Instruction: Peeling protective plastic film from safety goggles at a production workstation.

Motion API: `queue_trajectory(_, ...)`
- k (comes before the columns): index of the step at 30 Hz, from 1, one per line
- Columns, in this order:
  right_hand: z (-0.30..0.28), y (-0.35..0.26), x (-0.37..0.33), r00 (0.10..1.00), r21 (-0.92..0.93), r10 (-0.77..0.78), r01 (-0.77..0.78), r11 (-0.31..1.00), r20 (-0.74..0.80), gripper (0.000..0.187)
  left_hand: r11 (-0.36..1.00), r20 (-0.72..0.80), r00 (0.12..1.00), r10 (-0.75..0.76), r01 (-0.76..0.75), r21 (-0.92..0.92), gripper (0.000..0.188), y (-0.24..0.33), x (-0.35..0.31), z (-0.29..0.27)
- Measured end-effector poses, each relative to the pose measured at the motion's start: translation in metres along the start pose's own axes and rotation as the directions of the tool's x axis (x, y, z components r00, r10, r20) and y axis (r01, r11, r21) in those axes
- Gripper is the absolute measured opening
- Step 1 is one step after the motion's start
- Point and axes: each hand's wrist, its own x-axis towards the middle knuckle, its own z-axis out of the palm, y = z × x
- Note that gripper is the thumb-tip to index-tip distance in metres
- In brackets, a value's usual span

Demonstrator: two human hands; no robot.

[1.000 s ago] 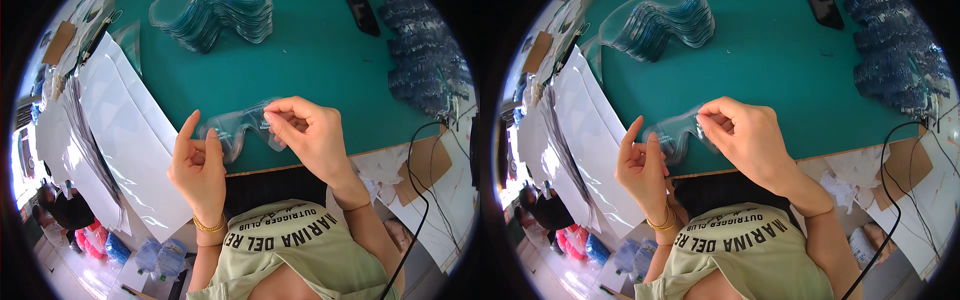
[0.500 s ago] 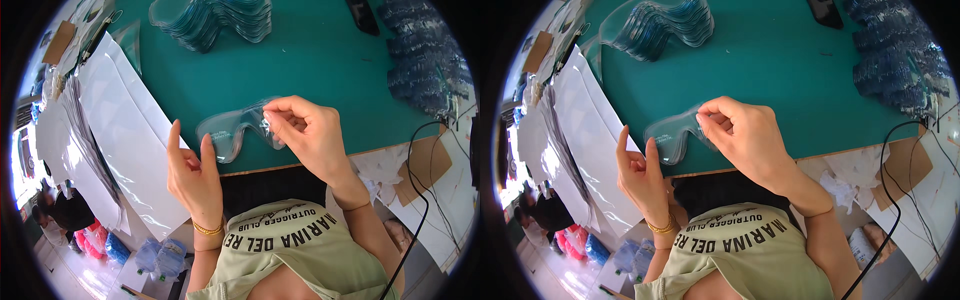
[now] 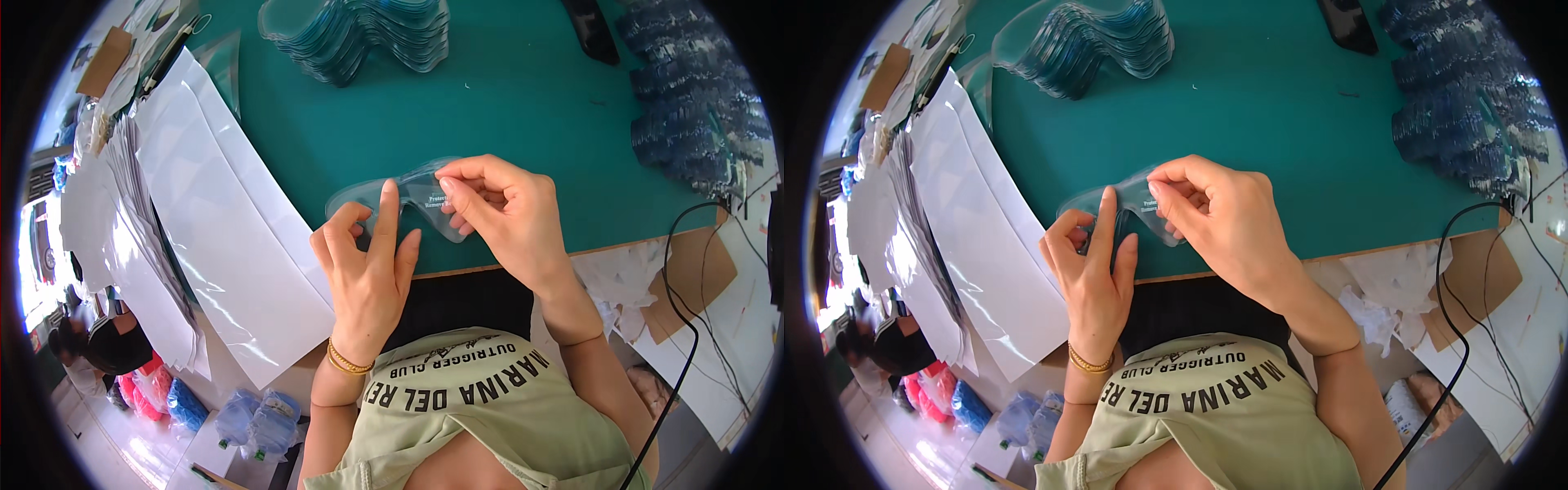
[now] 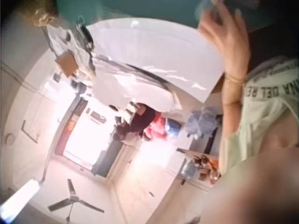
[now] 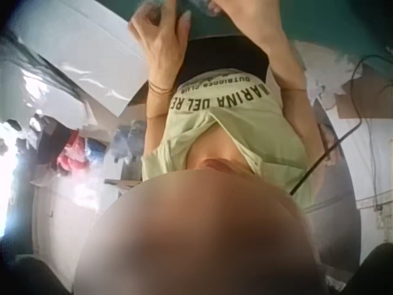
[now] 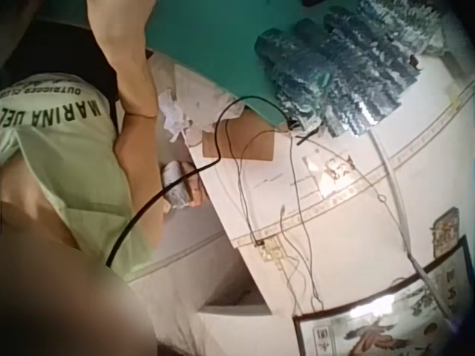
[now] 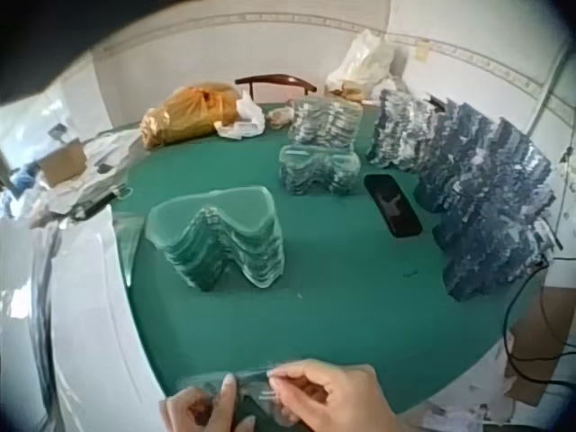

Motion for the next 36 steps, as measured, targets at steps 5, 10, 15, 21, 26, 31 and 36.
queue_trajectory(5,-0.014,-0.006,0.003,1.000,0.047,0.022,-0.022,0.999,-0.011,0.019,0.989,0.082,0.996,0.019,-0.030,0.142,0.060,0.017,0.004,0.001)
queue_trajectory(10,-0.038,-0.044,0.044,0.917,-0.289,-0.380,0.334,0.897,-0.120,0.019,0.969,0.130,0.991,0.035,-0.065,0.236,0.072,0.030,0.007,-0.010)
queue_trajectory(15,-0.023,-0.117,0.109,0.845,-0.474,-0.494,0.528,0.704,0.207,0.025,0.970,0.270,0.952,0.146,-0.084,-0.230,0.066,0.033,-0.010,-0.060)
queue_trajectory(21,-0.014,-0.122,0.163,0.710,-0.688,-0.510,0.671,0.277,0.486,0.032,0.896,-0.146,0.902,-0.406,0.361,-0.259,0.037,-0.064,-0.031,-0.109)
queue_trajectory(26,0.010,-0.154,0.161,0.850,-0.770,-0.231,0.527,0.361,0.473,0.033,0.824,-0.274,0.791,-0.548,0.566,-0.013,0.042,-0.145,-0.042,-0.142)
queue_trajectory(31,-0.002,-0.114,0.195,0.764,-0.720,-0.451,0.620,0.312,0.462,0.029,0.802,-0.191,0.806,-0.561,0.586,0.115,0.050,-0.151,-0.023,-0.149)
queue_trajectory(36,-0.008,-0.111,0.194,0.703,-0.720,-0.538,0.654,0.233,0.465,0.028,0.754,-0.052,0.753,-0.656,0.657,0.007,0.060,-0.159,-0.010,-0.150)
